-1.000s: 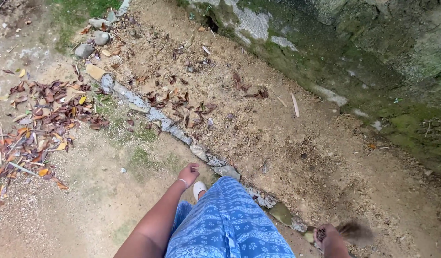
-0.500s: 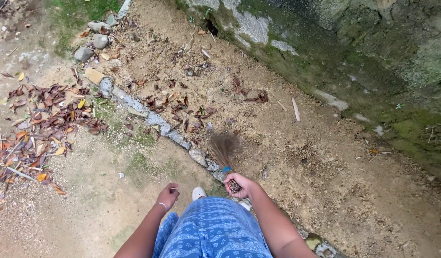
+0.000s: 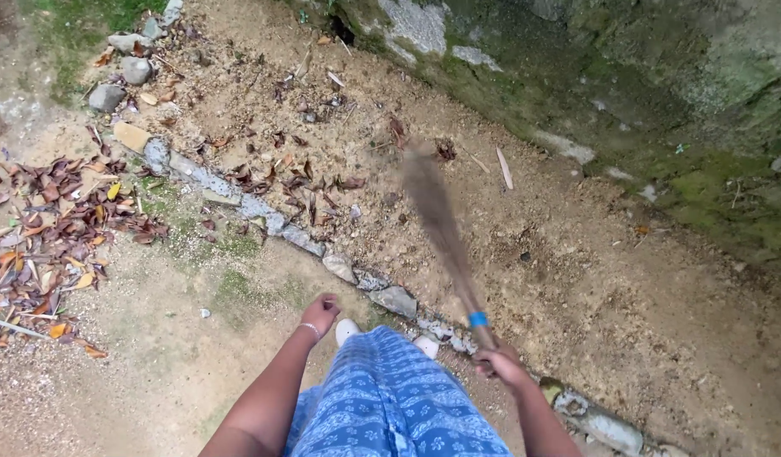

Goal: Sweeping dry leaves and dirt from an outdoor ground surface using a broom.

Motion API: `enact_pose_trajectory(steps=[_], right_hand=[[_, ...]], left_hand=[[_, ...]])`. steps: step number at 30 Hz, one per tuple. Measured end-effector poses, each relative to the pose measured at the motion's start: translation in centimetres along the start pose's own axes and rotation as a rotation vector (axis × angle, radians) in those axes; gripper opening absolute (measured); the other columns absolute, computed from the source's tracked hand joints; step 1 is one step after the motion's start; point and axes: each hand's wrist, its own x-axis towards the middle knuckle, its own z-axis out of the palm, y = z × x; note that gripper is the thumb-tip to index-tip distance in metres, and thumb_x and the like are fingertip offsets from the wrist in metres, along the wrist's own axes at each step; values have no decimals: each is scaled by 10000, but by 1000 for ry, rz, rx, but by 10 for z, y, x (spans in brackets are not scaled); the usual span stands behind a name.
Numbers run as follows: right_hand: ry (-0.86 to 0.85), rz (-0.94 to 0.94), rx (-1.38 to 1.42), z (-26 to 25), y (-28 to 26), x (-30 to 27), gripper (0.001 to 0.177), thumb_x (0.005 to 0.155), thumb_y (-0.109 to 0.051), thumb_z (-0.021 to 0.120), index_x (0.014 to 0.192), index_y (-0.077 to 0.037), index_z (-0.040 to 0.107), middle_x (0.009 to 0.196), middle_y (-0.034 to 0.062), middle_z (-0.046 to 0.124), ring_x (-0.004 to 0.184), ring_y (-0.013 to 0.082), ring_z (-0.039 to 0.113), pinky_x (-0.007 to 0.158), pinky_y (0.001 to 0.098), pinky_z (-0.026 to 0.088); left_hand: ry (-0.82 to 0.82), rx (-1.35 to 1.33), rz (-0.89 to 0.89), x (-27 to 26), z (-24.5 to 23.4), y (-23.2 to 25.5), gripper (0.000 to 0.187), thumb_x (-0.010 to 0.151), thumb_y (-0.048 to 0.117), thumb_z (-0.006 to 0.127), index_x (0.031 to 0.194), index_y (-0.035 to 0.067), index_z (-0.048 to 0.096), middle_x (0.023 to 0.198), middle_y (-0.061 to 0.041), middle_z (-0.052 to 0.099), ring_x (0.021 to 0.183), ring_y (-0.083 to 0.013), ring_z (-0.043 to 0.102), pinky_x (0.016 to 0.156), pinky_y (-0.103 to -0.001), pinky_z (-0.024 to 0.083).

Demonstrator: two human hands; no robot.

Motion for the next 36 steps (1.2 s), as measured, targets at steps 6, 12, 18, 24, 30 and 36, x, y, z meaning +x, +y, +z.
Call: enact_pose_trajectory(steps=[6, 12, 18, 24, 30, 36], right_hand=[[634, 274, 253, -112, 104, 70, 231, 848, 45, 592, 1000, 178, 479, 704, 326, 609, 473, 374, 585, 362, 402, 472], [497, 428, 602, -61, 97, 94, 258, 903, 13, 579, 1150, 18, 506, 976, 285, 590, 673, 297, 580, 484, 313, 537], [-172, 496, 224, 122, -1, 86, 141, 741, -79, 689, 691, 29, 614, 585, 159, 644, 481, 223, 656, 502, 321, 626], [-377, 358, -136, 120, -48, 67, 207, 721, -156, 721, 861, -13, 669, 640, 75, 649, 503, 166, 654, 483, 273, 621], [-208, 87, 80, 16, -13, -14, 740, 683, 42, 702, 1389, 55, 480, 677, 221, 608, 457, 271, 632, 365, 352, 570], [489, 122, 175, -131, 182, 19, 777, 732, 32, 752, 1447, 34, 446, 685, 351, 647, 480, 448, 660, 401, 538, 591]], left_hand=[[-106, -85, 97, 12, 8, -1, 377, 889, 65, 608, 1264, 58, 646, 926, -105, 705, 727, -198, 657, 728, -303, 538], [-73, 53, 113, 12, 1, -19, 369, 864, 134, 632, 1226, 88, 686, 811, -86, 698, 685, -202, 632, 666, -304, 523], [-52, 121, -45, 8, -15, -25, 412, 841, 235, 701, 1248, 166, 702, 1024, -99, 783, 783, -210, 779, 778, -317, 593], [-45, 125, -83, 5, -11, -28, 395, 843, 254, 691, 1236, 218, 699, 1041, -54, 790, 809, -179, 786, 792, -298, 593], [-85, 172, -51, 14, 2, -16, 423, 858, 277, 686, 1276, 217, 679, 1056, -45, 790, 812, -164, 789, 845, -303, 588], [-109, 198, -2, 24, 15, -3, 467, 849, 282, 685, 1303, 170, 673, 1091, -80, 774, 924, -222, 774, 904, -356, 569]])
